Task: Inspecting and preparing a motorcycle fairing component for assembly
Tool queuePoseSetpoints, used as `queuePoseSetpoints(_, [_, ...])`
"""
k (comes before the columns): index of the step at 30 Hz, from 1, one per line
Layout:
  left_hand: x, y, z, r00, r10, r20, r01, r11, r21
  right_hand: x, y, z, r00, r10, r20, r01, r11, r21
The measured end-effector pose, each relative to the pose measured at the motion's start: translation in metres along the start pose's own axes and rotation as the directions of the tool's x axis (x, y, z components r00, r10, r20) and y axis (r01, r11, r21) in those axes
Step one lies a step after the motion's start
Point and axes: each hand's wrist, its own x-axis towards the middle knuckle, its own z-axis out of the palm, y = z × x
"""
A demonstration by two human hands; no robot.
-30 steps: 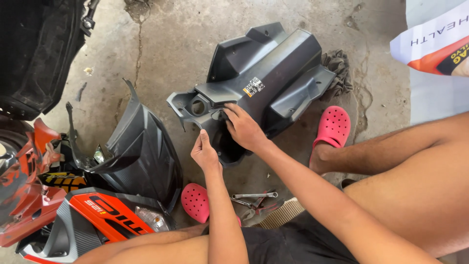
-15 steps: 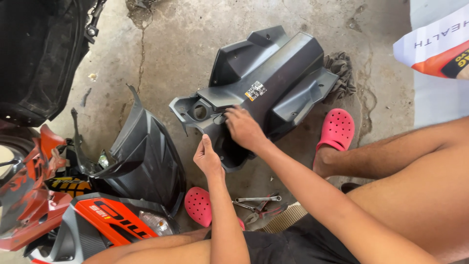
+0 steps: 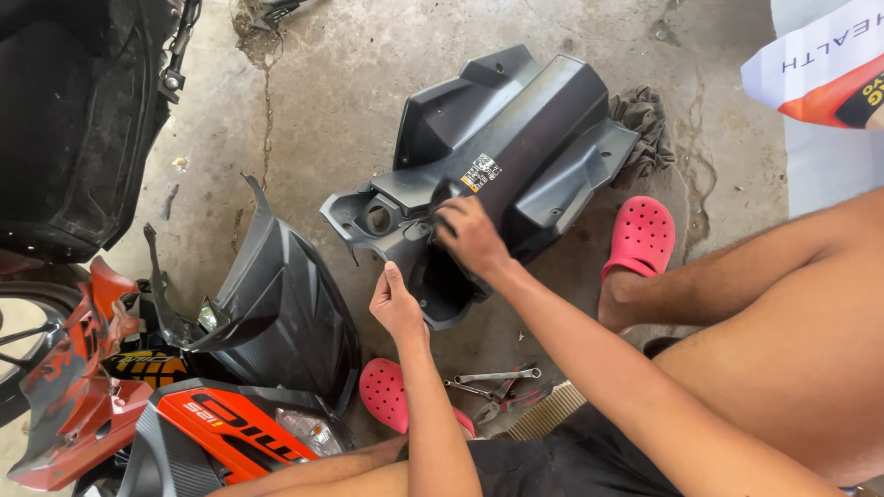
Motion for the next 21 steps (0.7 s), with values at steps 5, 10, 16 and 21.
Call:
queuePoseSetpoints(5, [0.007, -0.02, 0.004, 0.994, 0.111, 0.018, -0.107, 0.89, 0.442, -0.041, 0.022, -0.012, 0.986, 0.149, -0.072, -0.155, 0.983, -0.098])
queuePoseSetpoints(10, [0.002, -0.005, 0.018, 0.979, 0.202, 0.006, -0.144, 0.676, 0.722, -0.065, -0.001, 0.0, 0.907, 0.404, -0.123, -0.373, 0.902, 0.215])
queuePoseSetpoints(16, [-0.001, 0.011, 0.012, 0.982, 0.183, 0.043, -0.175, 0.801, 0.573, -0.077, -0.017, -0.007, 0.981, 0.191, 0.026, -0.193, 0.969, 0.154])
queuePoseSetpoints(21, [0.001, 0.006, 0.014, 0.986, 0.164, 0.027, -0.149, 0.798, 0.583, -0.076, -0.034, -0.01, 0.857, 0.474, 0.2, -0.502, 0.857, 0.12])
